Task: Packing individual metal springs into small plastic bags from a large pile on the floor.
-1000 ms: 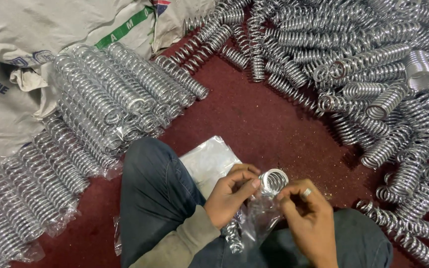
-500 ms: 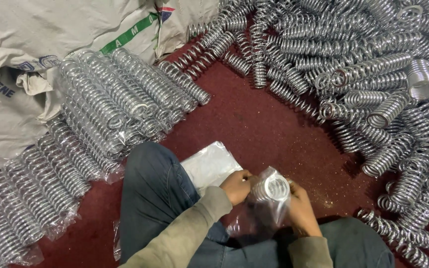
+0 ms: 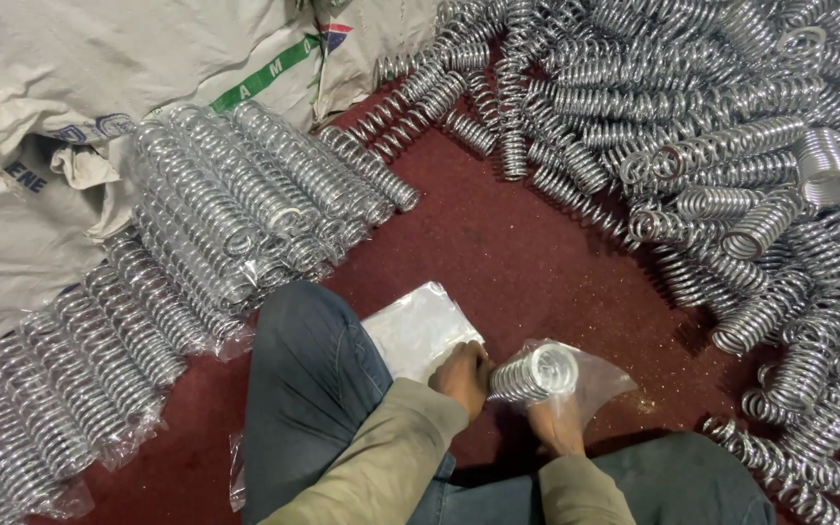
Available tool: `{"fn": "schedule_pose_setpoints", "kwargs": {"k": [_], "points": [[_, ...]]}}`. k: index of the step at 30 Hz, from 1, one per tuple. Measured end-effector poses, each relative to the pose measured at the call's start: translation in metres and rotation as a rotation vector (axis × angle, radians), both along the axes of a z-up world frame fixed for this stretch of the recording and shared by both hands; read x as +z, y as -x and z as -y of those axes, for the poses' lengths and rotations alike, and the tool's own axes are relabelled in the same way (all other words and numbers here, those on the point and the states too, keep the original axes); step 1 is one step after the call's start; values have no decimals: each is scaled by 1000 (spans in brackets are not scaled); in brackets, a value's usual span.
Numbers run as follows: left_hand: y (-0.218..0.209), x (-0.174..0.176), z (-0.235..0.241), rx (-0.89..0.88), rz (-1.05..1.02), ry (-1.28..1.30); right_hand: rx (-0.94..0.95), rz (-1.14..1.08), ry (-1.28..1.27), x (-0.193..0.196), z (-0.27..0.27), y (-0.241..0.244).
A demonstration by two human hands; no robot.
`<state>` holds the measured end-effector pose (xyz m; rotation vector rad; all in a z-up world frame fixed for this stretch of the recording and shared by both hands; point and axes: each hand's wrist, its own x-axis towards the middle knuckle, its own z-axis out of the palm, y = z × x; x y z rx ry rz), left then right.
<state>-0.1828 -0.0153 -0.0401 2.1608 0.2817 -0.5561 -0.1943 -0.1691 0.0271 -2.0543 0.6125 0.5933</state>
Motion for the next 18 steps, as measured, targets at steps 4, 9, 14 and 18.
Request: {"fn": "schedule_pose_setpoints", "kwargs": {"k": [4,9,14,18], "points": [[25,6,0,-77,537,180,130,201,104,-32,21,9],[42,16,2,-157,653,374,349,334,236,-78,32,18],[8,-28,5,-273,270,258,449,218,301,-120,39,7],[24,25,-1,-266,118,158,421,136,189,-13,-2,31]]}}
